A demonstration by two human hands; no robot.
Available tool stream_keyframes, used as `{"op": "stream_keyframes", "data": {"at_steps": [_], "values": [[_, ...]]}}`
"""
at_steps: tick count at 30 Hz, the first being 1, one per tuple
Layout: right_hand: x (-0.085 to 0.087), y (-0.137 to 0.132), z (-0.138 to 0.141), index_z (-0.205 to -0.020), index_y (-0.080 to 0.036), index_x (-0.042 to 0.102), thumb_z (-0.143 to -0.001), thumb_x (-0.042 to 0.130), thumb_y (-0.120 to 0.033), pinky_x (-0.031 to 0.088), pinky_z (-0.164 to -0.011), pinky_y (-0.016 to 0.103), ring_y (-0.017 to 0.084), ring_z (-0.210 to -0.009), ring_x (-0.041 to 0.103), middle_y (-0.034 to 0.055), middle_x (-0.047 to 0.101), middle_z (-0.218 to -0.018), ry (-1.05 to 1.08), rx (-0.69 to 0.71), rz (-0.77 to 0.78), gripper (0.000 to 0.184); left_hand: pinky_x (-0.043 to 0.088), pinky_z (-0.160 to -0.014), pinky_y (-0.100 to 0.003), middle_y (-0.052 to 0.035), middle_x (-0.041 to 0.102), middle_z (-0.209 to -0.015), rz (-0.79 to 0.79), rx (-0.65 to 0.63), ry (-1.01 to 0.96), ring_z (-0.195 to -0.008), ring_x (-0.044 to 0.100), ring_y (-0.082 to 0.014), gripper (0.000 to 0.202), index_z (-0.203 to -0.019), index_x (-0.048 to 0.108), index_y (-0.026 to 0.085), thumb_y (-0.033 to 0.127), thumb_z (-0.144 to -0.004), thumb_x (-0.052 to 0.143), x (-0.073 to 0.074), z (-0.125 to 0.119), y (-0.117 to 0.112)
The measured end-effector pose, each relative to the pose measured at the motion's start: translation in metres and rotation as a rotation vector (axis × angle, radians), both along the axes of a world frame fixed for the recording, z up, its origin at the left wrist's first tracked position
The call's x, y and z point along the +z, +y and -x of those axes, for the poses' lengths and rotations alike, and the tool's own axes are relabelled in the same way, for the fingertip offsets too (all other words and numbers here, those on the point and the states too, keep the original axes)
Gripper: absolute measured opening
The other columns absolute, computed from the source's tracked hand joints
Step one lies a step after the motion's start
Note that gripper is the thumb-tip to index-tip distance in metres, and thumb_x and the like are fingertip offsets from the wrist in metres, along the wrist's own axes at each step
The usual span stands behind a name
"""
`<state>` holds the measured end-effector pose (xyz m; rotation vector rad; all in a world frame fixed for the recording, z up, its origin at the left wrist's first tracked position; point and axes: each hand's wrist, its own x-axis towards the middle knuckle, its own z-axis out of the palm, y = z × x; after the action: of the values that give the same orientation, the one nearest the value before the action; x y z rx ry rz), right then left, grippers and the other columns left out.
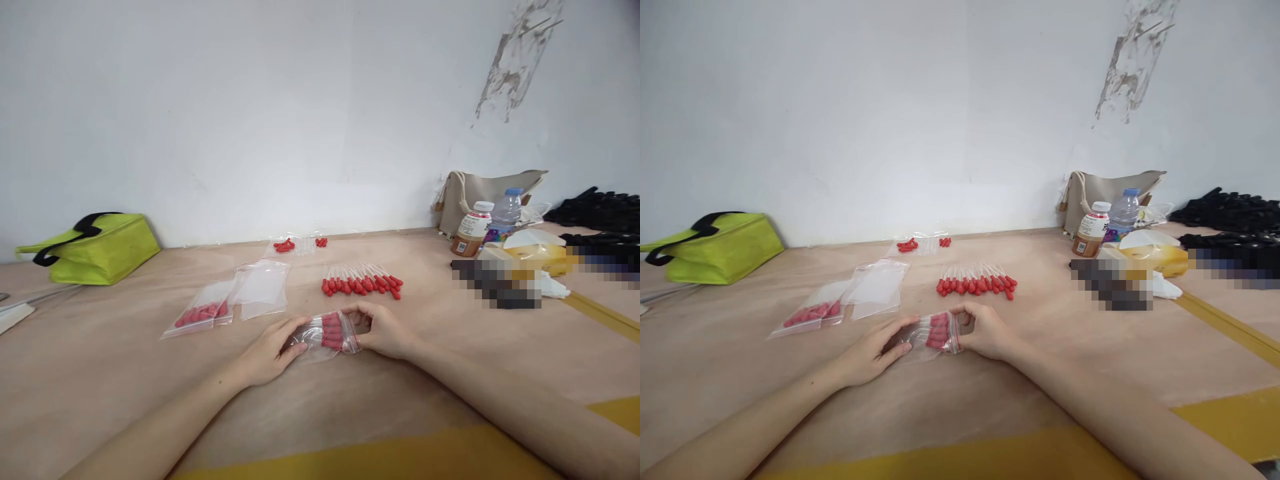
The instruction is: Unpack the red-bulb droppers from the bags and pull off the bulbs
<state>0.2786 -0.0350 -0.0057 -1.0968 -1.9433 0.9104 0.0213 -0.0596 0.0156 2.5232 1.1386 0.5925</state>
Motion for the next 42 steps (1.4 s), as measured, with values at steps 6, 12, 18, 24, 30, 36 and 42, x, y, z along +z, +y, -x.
{"op": "stream_keyframes", "data": {"at_steps": [6,12,18,24,30,36,42], "values": [[-0.001,0.016,0.008,-0.070,-0.017,0.047,-0.047,0.078,-0.033,0.036,-0.048,0.018,0.007,-0.055,0.047,-0.0031,0.056,-0.068,0.082,0.027,0.135,0.042,0.044,-0.085,-0.031,-0.0050,0.060,-0.111,-0.006,0.082,-0.067,-0.097,0.056,-0.0185,0.033,-0.117,0.048,0.022,0.030,-0.085,0.045,-0.003,0.001,0.003],[0.008,0.014,0.015,-0.072,-0.016,0.054,-0.043,0.079,-0.033,0.035,-0.049,0.018,0.008,-0.057,0.047,-0.0037,0.055,-0.064,-0.011,0.056,0.236,0.043,0.046,-0.079,-0.030,-0.0045,0.062,-0.103,-0.058,0.117,-0.109,-0.089,0.058,-0.0176,0.027,-0.109,0.054,0.022,0.029,-0.085,0.045,-0.006,-0.001,0.004],[0.014,-0.002,0.017,-0.081,-0.018,0.059,-0.041,0.080,-0.034,0.037,-0.053,0.020,0.012,-0.066,0.050,-0.0014,0.057,-0.074,-0.152,0.001,0.084,0.048,0.045,-0.077,-0.027,-0.0030,0.064,-0.096,-0.119,0.109,-0.121,-0.086,0.058,-0.0152,0.020,-0.100,0.058,0.021,0.025,-0.086,0.045,-0.006,-0.003,0.005],[0.008,-0.002,0.022,-0.082,-0.017,0.056,-0.062,0.066,-0.024,0.039,-0.053,0.020,0.009,-0.060,0.050,-0.0011,0.058,-0.072,-0.027,-0.008,-0.006,0.023,0.046,-0.076,-0.027,-0.0027,0.066,-0.095,-0.151,0.093,-0.120,-0.084,0.060,-0.0144,0.019,-0.098,0.060,0.021,0.025,-0.086,0.047,-0.010,0.000,0.010],[0.006,-0.002,0.025,-0.082,-0.018,0.051,-0.060,0.070,-0.026,0.042,-0.055,0.021,0.010,-0.063,0.054,-0.0003,0.061,-0.074,0.070,0.021,0.020,0.030,0.047,-0.079,-0.029,-0.0037,0.066,-0.098,-0.146,0.092,-0.124,-0.087,0.061,-0.0160,0.021,-0.099,0.062,0.021,0.026,-0.085,0.047,-0.009,0.000,0.010],[0.002,0.003,0.029,-0.078,-0.017,0.052,-0.053,0.074,-0.026,0.042,-0.052,0.021,0.011,-0.061,0.054,0.0003,0.060,-0.070,0.073,-0.054,0.134,0.034,0.047,-0.079,-0.029,-0.0033,0.066,-0.097,-0.106,0.112,-0.123,-0.087,0.061,-0.0166,0.021,-0.098,0.063,0.022,0.027,-0.085,0.047,-0.006,-0.001,0.009],[0.000,0.013,0.019,-0.077,-0.016,0.050,-0.052,0.075,-0.025,0.041,-0.051,0.020,0.008,-0.059,0.051,-0.0024,0.057,-0.066,0.153,-0.006,0.217,0.036,0.047,-0.079,-0.029,-0.0025,0.066,-0.098,-0.086,0.124,-0.118,-0.088,0.060,-0.0165,0.021,-0.099,0.063,0.022,0.028,-0.085,0.048,-0.007,-0.001,0.009]]}}
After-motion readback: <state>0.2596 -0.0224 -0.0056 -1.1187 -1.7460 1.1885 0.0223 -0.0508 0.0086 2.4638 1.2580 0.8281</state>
